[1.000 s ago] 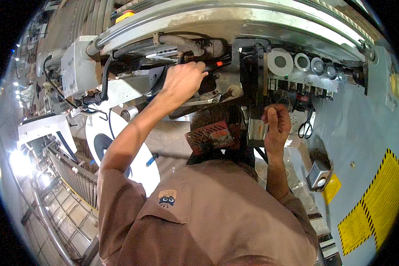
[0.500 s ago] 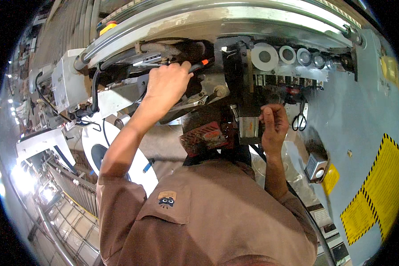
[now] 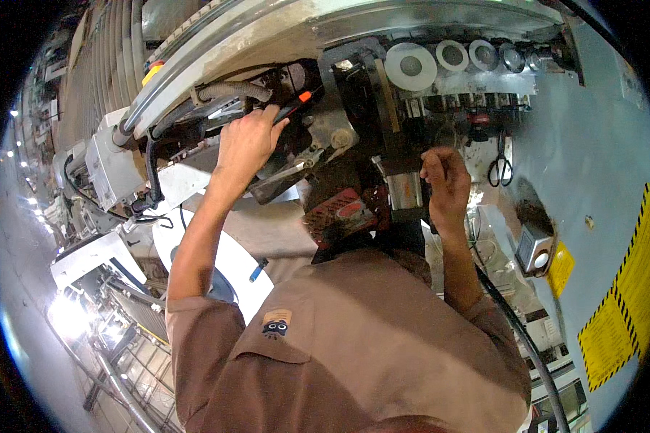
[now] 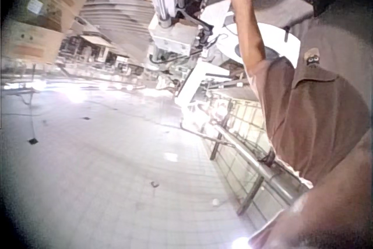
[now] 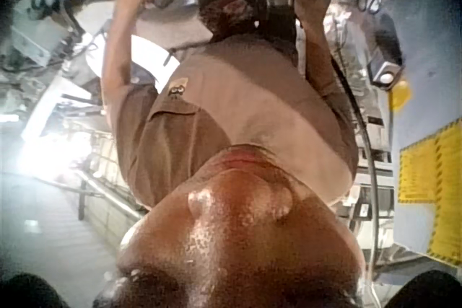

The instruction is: The person maintains a large industrial machine by handling a spool of black material, threading it through rollers, and using an orange utility knife to cut a piece of the material while standing near a control panel and a conveyor belt.

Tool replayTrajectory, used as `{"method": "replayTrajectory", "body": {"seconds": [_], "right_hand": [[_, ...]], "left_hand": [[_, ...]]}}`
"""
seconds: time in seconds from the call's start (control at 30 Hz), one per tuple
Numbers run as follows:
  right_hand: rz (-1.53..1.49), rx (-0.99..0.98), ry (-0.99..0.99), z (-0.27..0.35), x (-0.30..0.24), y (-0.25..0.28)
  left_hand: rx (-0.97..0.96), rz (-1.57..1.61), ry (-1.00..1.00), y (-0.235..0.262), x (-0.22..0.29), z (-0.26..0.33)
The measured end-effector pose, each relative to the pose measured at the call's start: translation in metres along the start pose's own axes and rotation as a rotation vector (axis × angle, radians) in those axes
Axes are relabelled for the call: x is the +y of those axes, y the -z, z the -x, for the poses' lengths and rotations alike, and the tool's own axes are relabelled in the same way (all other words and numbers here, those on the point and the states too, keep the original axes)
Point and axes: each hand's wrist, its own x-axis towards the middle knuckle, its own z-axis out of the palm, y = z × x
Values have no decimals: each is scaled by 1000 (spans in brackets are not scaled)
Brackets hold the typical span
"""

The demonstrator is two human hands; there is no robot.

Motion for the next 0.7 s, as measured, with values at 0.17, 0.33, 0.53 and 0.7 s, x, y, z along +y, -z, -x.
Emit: {"method": "replayTrajectory", "body": {"seconds": [0.17, 0.33, 0.53, 0.7], "right_hand": [[-73, -60, -93, 3, 2, -4], [26, -59, -9, 4, 11, -12], [96, -48, -31, 11, 15, -11], [81, -51, -15, 14, 21, -15]], "left_hand": [[-32, -70, -42, 1, 0, -4], [-52, -79, -25, -2, 0, -4], [-58, -62, -29, 1, 9, 0], [-12, -67, -90, 3, 14, -17]]}}
